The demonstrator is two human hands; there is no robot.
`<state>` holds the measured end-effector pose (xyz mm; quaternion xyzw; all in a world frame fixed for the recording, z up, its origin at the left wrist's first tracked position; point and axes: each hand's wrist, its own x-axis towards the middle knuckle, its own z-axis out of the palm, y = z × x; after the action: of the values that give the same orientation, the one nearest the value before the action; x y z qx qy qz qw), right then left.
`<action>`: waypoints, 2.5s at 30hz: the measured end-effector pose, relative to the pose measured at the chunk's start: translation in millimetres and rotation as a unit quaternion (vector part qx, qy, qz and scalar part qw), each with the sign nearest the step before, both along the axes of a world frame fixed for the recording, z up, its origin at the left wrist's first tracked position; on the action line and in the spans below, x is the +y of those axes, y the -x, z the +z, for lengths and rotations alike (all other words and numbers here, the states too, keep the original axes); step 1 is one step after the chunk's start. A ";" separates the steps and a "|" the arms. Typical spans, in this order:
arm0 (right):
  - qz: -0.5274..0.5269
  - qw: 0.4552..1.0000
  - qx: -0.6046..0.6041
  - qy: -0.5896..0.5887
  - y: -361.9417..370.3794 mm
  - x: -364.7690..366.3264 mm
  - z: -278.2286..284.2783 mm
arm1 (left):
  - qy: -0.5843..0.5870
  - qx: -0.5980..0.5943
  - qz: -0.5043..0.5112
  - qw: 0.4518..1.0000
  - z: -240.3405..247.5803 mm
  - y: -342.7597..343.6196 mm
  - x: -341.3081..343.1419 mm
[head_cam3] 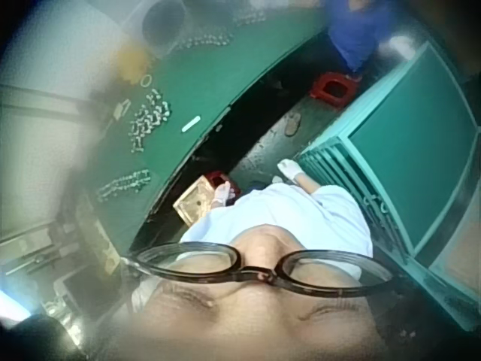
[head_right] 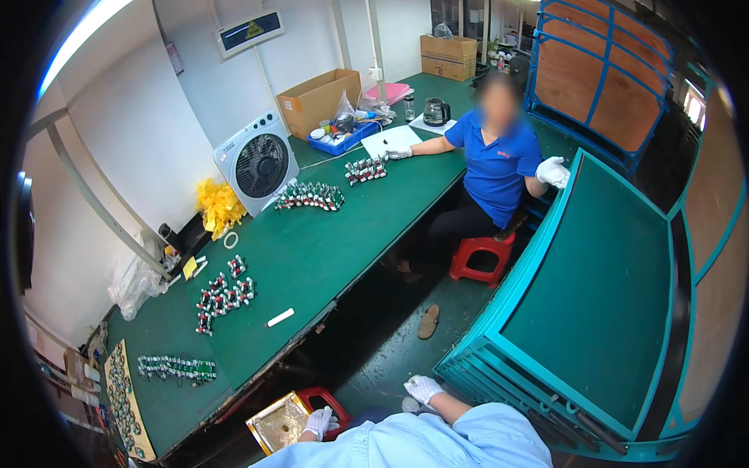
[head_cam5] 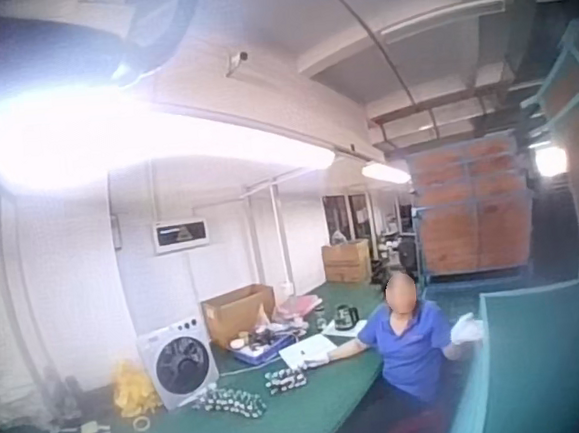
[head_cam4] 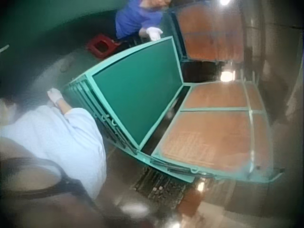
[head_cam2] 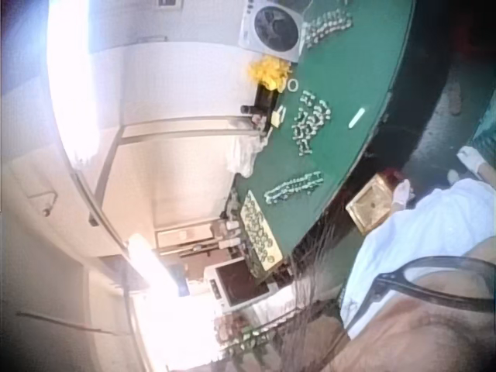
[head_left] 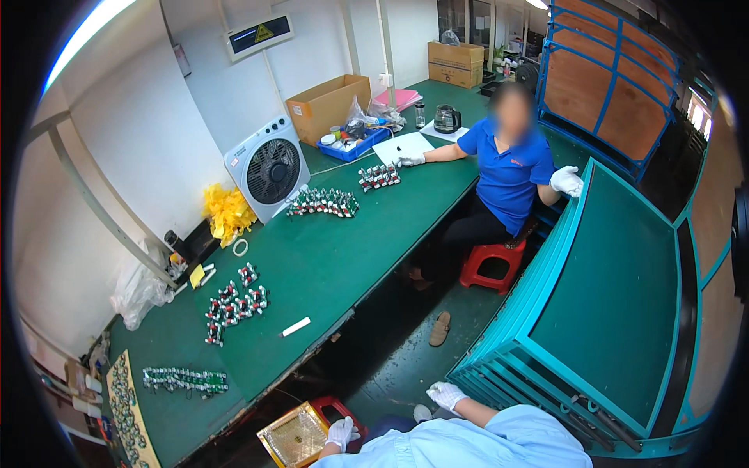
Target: Assembling electronic circuits and stacked circuit board components on a factory assembly line.
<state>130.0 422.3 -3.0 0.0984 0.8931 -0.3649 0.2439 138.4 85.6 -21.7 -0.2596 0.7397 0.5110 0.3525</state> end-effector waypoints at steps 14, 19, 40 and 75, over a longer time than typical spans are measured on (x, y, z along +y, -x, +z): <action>0.032 0.993 -0.115 -0.021 122.0 -48.7 -51.8 | 0.085 0.174 -0.251 0.948 2.0 128.7 2.6; 0.073 0.995 -0.074 0.005 199.0 -81.7 -23.5 | 0.034 0.220 -0.230 0.947 32.8 235.2 -17.0; -0.327 0.901 0.037 0.284 498.9 -38.7 -26.4 | -0.057 0.125 0.029 0.990 80.6 422.1 -2.5; -0.399 0.827 -0.004 0.395 645.9 -48.6 16.8 | 0.287 0.182 -0.373 0.863 68.9 773.3 140.5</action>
<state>-515.8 373.7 13.8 0.3430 0.5541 -0.7520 0.0990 -634.8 226.1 47.2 0.0431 0.9463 0.1445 0.2860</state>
